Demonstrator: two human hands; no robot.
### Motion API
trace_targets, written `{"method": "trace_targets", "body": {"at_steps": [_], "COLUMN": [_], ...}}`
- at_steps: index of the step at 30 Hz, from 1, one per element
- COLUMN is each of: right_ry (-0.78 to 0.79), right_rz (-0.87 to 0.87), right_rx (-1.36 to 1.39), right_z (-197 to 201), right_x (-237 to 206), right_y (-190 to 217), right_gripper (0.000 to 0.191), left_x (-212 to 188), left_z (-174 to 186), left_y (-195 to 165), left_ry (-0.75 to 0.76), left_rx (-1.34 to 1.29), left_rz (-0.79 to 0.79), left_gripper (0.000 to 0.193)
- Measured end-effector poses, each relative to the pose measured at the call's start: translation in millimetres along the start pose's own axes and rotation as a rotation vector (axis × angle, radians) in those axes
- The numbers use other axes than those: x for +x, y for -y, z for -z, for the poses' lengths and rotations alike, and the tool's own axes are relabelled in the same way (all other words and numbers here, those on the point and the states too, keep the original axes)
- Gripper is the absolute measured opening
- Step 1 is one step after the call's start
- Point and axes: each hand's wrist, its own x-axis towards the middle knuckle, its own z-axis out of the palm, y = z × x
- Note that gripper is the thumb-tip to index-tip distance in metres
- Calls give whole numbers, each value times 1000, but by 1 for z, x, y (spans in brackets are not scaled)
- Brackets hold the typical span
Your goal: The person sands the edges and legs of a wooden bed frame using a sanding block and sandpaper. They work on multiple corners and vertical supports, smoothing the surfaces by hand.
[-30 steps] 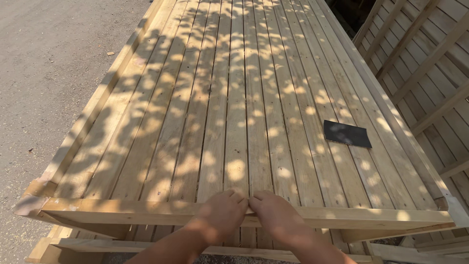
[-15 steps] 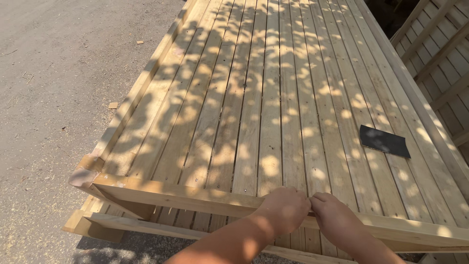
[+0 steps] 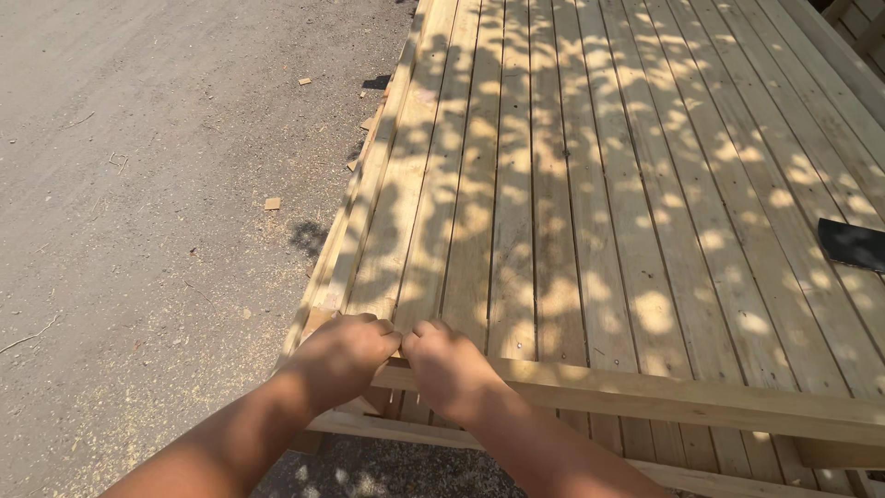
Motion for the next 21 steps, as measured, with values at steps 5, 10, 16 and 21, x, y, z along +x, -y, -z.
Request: {"method": "trace_targets", "body": {"at_steps": [5,10,16,21], "right_ry": [11,130,96,-34], "right_rz": [56,-60,-96,-65], "right_rx": [-31,0,-48,-116], "right_z": [-10,14,62,95], "right_x": [9,-23,-114,-178], "right_y": [19,-3,-98,-156], "right_gripper": [23,24,25,36], "left_x": [-15,5,91,142], "left_z": [1,-7,-49,-46], "left_y": [26,-18,-123,-185], "left_ry": [-54,-51,-21,-18], "left_rx": [-115,-141,-93,-196], "left_rz": [-12,-25,-87,-121], "left_gripper": [16,13,16,28]}}
